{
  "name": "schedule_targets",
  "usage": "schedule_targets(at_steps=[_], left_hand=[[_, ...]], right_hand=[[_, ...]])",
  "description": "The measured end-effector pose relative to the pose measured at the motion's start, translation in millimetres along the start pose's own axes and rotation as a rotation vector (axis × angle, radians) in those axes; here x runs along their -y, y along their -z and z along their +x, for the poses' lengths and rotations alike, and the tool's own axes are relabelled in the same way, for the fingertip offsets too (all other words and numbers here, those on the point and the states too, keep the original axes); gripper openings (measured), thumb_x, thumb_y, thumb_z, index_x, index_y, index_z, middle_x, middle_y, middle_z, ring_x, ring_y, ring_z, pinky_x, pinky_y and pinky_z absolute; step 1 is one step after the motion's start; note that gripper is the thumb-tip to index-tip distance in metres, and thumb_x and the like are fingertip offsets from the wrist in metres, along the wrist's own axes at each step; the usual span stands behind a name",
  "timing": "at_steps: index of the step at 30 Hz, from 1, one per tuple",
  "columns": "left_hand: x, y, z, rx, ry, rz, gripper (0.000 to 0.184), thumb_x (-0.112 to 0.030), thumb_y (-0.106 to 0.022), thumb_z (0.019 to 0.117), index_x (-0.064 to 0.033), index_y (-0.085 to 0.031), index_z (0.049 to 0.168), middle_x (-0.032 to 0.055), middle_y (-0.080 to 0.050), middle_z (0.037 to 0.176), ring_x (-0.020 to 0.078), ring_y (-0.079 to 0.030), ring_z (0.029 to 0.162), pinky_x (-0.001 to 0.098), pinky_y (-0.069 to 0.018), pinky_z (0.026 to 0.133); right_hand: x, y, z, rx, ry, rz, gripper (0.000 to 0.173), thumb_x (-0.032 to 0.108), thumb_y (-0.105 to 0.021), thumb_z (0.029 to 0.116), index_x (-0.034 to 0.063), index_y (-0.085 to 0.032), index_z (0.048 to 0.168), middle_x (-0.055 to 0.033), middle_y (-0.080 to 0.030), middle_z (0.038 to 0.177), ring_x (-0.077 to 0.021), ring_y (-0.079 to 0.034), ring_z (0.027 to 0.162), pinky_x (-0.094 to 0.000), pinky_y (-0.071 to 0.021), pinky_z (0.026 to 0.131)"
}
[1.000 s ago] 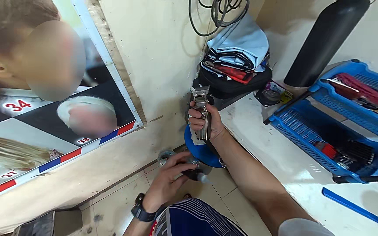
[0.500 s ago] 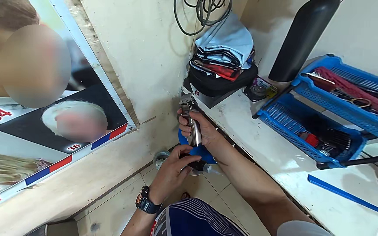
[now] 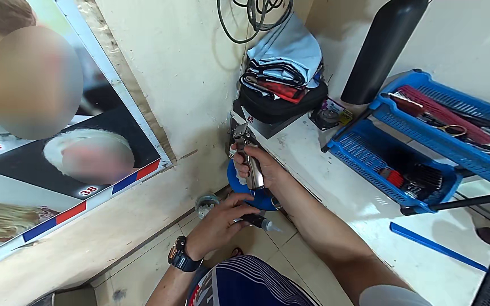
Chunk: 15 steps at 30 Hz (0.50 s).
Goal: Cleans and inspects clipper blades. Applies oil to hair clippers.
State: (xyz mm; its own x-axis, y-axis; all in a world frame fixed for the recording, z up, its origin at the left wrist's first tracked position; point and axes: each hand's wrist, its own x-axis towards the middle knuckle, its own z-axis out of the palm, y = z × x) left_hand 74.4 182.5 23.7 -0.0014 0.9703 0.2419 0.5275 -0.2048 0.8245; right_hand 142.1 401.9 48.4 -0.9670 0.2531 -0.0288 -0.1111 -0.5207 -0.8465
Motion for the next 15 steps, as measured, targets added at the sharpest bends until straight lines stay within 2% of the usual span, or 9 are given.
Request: schedule_targets(at_steps=[2, 4, 6, 8, 11, 15], left_hand=[[2.7, 3.7, -5.6, -0.053, -0.019, -0.073, 0.03, -0.012, -0.068, 0.0988, -0.0166, -0.071, 0.129, 0.0085, -0.046, 0.155, 0.0159, -0.06, 0.126, 0.0357, -0.0547, 0.105], [7.4, 10.6, -18.3, -0.158, -0.011, -0.142, 0.03, -0.012, -0.069, 0.0975, -0.0143, -0.072, 0.127, 0.0112, -0.046, 0.155, 0.0201, -0.06, 0.127, 0.0393, -0.0552, 0.105], [11.3, 17.0, -36.2, -0.237, 0.022, -0.207, 0.029, -0.016, -0.069, 0.0979, -0.0141, -0.072, 0.127, 0.0126, -0.045, 0.155, 0.0228, -0.06, 0.126, 0.0408, -0.0567, 0.103], [13.0, 20.4, -54.3, -0.293, 0.071, -0.247, 0.03, -0.018, -0.07, 0.0971, -0.0146, -0.072, 0.126, 0.0119, -0.045, 0.155, 0.0237, -0.06, 0.126, 0.04, -0.0573, 0.102], [14.7, 17.6, -78.0, -0.371, 0.135, -0.279, 0.03, -0.017, -0.071, 0.0956, -0.0136, -0.073, 0.125, 0.0113, -0.047, 0.154, 0.0249, -0.059, 0.128, 0.0385, -0.0578, 0.101], [18.6, 10.5, -105.4, -0.44, 0.168, -0.305, 0.031, -0.024, -0.072, 0.0965, -0.0112, -0.073, 0.125, 0.013, -0.051, 0.151, 0.0263, -0.059, 0.128, 0.0375, -0.0578, 0.1]], right_hand=[[19.8, 8.8, -0.7, -0.032, 0.078, -0.182, 0.037, 0.031, -0.056, 0.099, 0.0109, -0.056, 0.131, 0.0013, -0.059, 0.081, -0.007, -0.056, 0.06, -0.0229, -0.0521, 0.055], [50.0, 28.3, -0.7, -0.02, 0.147, -0.391, 0.045, 0.025, -0.064, 0.0917, 0.0078, -0.055, 0.132, 0.0005, -0.061, 0.081, -0.0085, -0.057, 0.062, -0.0255, -0.0531, 0.057], [75.5, 50.7, 0.3, 0.022, 0.144, -0.531, 0.051, 0.027, -0.069, 0.0866, 0.009, -0.054, 0.132, 0.0014, -0.062, 0.081, -0.008, -0.059, 0.062, -0.0253, -0.054, 0.057], [88.8, 68.3, 3.8, 0.068, 0.099, -0.587, 0.05, 0.026, -0.071, 0.0857, 0.0107, -0.055, 0.131, 0.0014, -0.063, 0.08, -0.0078, -0.06, 0.061, -0.0243, -0.0551, 0.057], [86.7, 81.3, 11.0, 0.088, 0.023, -0.613, 0.046, 0.018, -0.067, 0.086, 0.0093, -0.055, 0.129, 0.0, -0.063, 0.08, -0.0081, -0.06, 0.062, -0.0242, -0.0546, 0.058], [74.0, 85.8, 23.0, 0.095, -0.041, -0.629, 0.047, 0.016, -0.069, 0.085, 0.0074, -0.055, 0.129, -0.0024, -0.064, 0.085, -0.0086, -0.061, 0.064, -0.024, -0.055, 0.06]])
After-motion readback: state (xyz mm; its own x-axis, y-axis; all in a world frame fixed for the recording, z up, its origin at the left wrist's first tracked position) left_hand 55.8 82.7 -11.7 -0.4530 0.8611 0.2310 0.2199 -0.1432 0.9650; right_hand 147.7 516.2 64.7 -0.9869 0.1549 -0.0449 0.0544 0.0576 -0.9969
